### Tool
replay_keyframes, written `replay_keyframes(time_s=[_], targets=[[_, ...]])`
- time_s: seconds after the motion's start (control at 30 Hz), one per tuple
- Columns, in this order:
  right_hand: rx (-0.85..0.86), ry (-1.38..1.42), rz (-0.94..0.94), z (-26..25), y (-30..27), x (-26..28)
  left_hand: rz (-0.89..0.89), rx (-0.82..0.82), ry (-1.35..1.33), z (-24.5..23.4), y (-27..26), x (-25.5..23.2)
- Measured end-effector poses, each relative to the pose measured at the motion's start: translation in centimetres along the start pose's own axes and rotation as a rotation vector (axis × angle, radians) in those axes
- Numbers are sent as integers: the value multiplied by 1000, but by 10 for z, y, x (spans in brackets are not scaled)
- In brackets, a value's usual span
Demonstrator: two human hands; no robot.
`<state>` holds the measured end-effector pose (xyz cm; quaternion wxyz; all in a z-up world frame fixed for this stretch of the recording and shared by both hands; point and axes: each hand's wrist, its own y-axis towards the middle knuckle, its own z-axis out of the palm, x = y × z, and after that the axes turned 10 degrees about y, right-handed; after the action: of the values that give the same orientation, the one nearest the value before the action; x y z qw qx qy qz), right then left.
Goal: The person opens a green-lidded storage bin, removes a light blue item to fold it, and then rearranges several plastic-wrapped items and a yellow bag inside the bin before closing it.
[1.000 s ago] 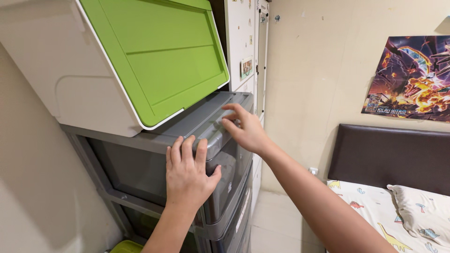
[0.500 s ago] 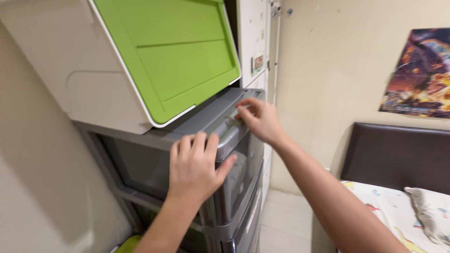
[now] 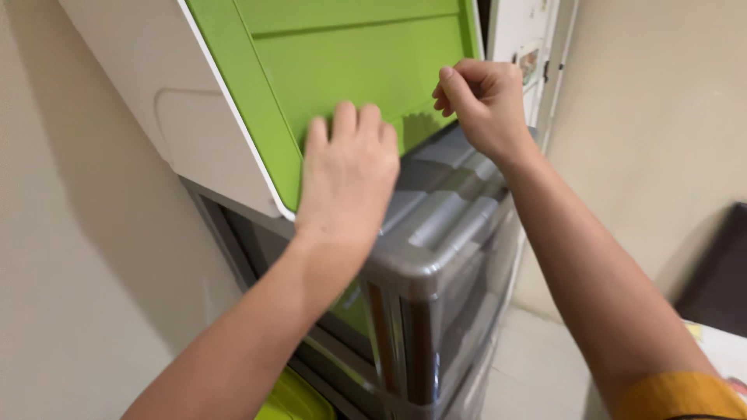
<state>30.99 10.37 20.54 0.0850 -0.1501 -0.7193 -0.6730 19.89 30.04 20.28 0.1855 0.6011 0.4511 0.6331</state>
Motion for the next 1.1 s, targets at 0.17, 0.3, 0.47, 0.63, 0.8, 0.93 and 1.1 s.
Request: replay_keyframes(time_s=[0.17,0.3,0.47,0.63,0.8,0.93,1.1], targets=[[79,-79,-77,2,24,-18,43,-6,100,2,-3,-5],[109,-100,-148,-3,36,-31,29,-26,155,6,0,-10],[171,-97,-204,-14,49,-45,-29,-4,205,14,9,-22],[284,-123,-224,-38,61,-68,-17,-8,242,17,26,-33],[343,-97,-246,-73,65,-96,150,192,326,-10,39,-43],[324,18,-472,-100,75,-102,122,192,335,-39,61,-48],[385,-151,-790,-111,75,-73,142,221,384,-61,83,-49]])
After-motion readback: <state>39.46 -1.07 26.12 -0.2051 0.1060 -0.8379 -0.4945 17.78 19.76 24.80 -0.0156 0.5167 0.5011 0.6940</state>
